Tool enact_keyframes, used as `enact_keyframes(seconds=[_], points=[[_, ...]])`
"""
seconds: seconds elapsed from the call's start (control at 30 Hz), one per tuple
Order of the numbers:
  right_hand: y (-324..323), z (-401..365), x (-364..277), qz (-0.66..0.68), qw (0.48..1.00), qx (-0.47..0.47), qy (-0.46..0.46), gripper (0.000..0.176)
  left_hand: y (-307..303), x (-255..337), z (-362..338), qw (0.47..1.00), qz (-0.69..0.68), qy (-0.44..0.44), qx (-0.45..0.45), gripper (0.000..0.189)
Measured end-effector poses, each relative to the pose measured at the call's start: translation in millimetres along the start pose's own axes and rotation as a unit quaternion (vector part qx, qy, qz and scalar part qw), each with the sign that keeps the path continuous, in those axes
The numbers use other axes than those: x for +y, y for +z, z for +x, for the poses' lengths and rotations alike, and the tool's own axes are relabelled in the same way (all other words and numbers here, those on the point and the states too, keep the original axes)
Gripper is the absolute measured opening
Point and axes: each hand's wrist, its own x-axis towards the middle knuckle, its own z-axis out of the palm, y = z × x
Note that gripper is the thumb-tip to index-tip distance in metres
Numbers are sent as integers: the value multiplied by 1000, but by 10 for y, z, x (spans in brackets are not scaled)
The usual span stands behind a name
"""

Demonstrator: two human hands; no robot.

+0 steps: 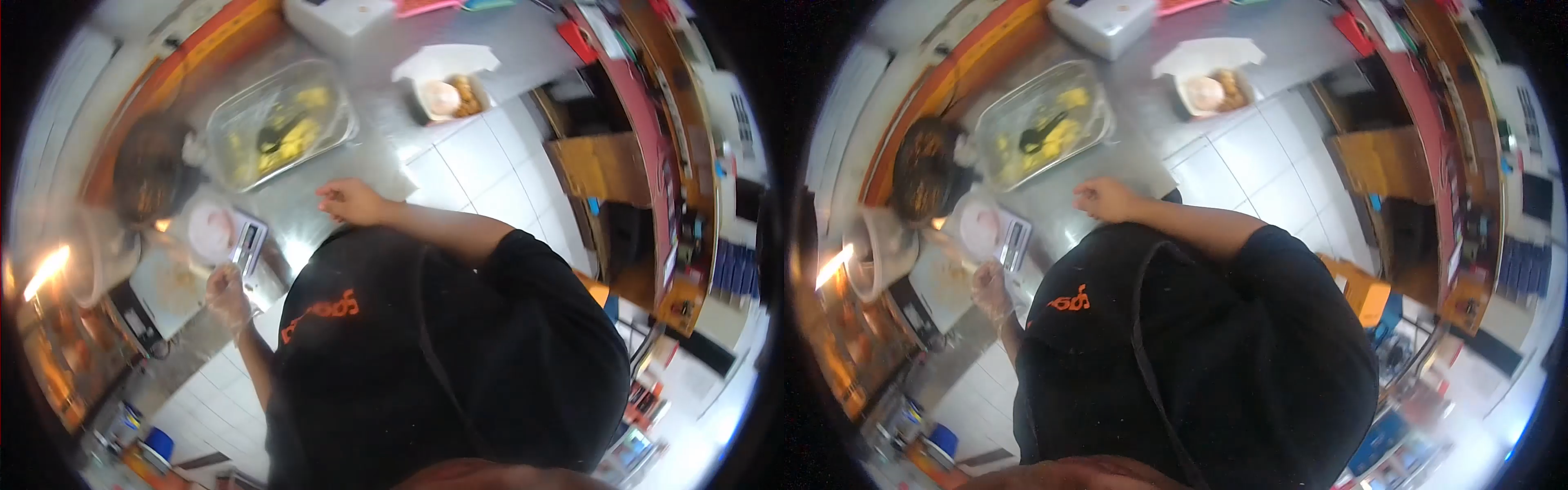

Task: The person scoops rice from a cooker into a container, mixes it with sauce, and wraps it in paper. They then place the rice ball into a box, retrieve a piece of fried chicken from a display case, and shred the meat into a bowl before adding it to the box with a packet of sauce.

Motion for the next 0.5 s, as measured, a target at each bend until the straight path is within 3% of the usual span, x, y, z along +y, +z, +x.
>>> enact_keyframes(seconds=[0.03,0.13,0.2,0.23,0.27,0.3,0.33,0.37,0.4,0.43,0.47,0.5], points=[[-228,-158,94,51,998,20,19,30,86,-21,34,1000,2,7,-20,15],[-1045,-502,232,42,986,153,43,27,452,169,120,997,-65,30,-24,14],[-1532,-528,381,50,958,281,34,23,771,498,197,997,48,10,-60,12],[-1792,-561,440,53,943,328,32,23,855,655,186,970,220,62,-79,11],[-2122,-497,957,-78,930,354,63,24,981,729,183,918,368,125,-80,12],[-2361,-565,940,-313,847,429,-10,25,1205,648,253,961,205,123,-140,14],[-2525,-731,461,-80,905,417,10,23,1452,419,333,977,86,104,-163,17],[-2599,-850,215,38,896,442,-27,23,1685,382,325,982,-15,75,-170,17],[-2732,-842,276,42,898,436,-34,23,1746,20,562,965,57,185,-177,15],[-2918,-921,203,37,889,456,-35,23,2167,871,270,950,201,189,-144,19],[-2960,-1019,110,32,881,472,-31,22,2477,997,291,945,181,220,-161,19],[-3016,-1116,33,26,881,470,-41,25,2695,1068,314,965,23,155,-208,22]])
